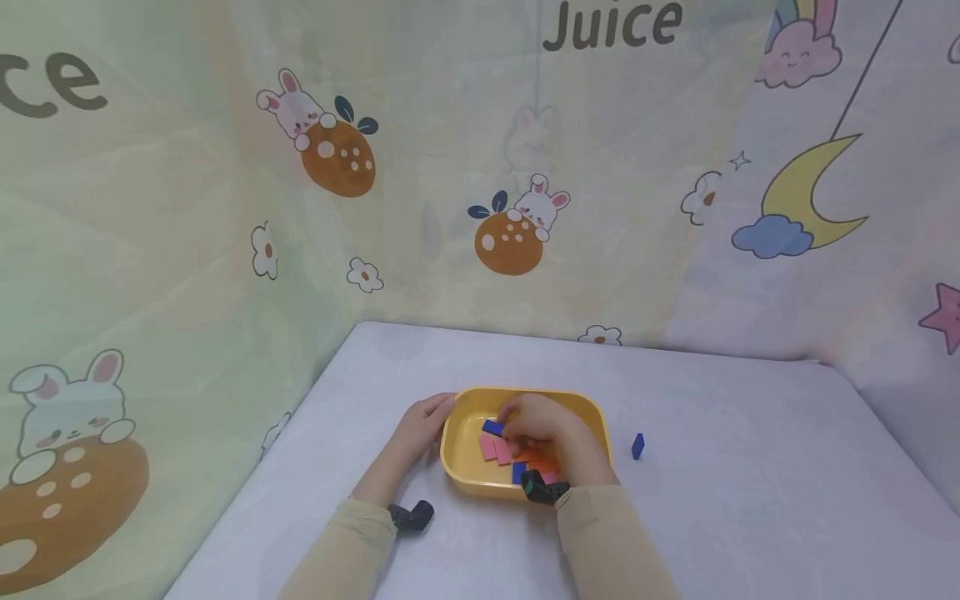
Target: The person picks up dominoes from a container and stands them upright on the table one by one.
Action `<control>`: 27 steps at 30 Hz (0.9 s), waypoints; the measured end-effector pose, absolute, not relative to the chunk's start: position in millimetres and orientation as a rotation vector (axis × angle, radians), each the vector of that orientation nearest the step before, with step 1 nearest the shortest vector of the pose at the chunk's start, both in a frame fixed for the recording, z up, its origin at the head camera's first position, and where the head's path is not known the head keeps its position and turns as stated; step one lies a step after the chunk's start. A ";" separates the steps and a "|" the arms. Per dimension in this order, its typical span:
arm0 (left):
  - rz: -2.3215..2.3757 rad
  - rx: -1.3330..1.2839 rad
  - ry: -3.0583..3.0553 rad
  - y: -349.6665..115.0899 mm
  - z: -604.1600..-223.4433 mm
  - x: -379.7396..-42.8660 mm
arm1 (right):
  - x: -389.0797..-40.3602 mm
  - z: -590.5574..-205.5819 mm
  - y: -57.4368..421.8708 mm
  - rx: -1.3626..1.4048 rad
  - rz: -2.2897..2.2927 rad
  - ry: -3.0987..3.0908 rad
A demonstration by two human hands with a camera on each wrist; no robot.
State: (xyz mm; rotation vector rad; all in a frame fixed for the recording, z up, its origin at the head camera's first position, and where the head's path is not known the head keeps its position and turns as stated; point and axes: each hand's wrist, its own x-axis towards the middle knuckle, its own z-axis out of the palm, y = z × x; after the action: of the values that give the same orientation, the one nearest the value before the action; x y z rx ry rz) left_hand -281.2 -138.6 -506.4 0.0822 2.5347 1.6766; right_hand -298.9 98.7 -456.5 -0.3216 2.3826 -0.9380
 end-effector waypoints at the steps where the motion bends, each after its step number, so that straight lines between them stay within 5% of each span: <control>1: 1.677 0.078 2.535 -138.3 -506.7 -281.4 | -299.5 -458.1 98.5 -0.326 -0.933 2.395; 27: 1.662 0.066 2.550 -136.9 -506.9 -280.2 | -290.9 -452.3 88.5 -0.329 -0.707 2.577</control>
State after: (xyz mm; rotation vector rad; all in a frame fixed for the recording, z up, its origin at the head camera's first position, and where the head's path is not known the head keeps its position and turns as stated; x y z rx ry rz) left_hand -280.2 -136.9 -506.9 0.0659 2.5497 1.6625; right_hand -290.9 88.5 -452.3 -0.3287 2.5774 -0.7066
